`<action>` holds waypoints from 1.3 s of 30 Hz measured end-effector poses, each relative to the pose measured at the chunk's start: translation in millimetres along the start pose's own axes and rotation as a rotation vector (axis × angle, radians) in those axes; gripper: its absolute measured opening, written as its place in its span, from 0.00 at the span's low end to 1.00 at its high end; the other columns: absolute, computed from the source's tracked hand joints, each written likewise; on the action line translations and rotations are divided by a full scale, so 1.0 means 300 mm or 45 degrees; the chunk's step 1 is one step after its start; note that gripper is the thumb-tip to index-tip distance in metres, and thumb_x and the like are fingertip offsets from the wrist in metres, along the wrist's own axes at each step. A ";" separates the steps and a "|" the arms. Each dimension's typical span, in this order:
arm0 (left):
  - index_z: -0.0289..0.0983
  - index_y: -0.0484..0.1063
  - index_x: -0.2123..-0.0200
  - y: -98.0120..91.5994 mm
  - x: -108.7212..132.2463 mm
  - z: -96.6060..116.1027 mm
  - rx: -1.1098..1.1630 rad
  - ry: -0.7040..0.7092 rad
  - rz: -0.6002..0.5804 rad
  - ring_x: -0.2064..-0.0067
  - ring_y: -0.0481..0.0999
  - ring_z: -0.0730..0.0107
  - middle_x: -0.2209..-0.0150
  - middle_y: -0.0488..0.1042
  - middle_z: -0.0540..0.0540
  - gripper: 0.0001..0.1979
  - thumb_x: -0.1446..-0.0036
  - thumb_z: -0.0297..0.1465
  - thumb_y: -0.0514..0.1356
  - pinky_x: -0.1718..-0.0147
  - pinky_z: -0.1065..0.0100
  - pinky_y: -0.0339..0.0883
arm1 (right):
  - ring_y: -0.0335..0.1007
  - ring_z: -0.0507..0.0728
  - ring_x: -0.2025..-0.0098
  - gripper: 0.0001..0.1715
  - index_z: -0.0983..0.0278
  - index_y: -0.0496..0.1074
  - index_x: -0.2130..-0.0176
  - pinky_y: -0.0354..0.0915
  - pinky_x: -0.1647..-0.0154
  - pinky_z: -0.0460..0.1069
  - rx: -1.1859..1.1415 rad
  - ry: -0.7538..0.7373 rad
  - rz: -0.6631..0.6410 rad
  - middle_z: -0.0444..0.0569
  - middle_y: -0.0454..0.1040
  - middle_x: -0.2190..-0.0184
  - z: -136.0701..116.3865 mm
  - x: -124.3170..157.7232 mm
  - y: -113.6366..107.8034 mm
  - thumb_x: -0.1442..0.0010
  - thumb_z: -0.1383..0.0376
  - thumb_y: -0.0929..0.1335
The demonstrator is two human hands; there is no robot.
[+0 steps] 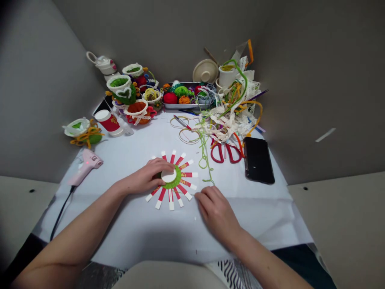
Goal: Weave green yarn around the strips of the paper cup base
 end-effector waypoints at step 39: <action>0.43 0.67 0.41 -0.055 -0.038 -0.007 -0.053 -0.188 0.030 0.38 0.69 0.50 0.42 0.74 0.42 0.23 0.38 0.23 0.63 0.37 0.46 0.57 | 0.72 0.57 0.62 0.07 0.60 0.78 0.60 0.68 0.61 0.53 -0.285 0.159 0.045 0.50 0.75 0.65 0.178 -0.253 0.099 0.30 0.65 0.68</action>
Point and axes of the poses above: each hand's wrist, its own x-axis away from the middle knuckle, its own y-axis out of the palm, z = x × y, the point moved 9 cm from there along -x, towards the middle knuckle
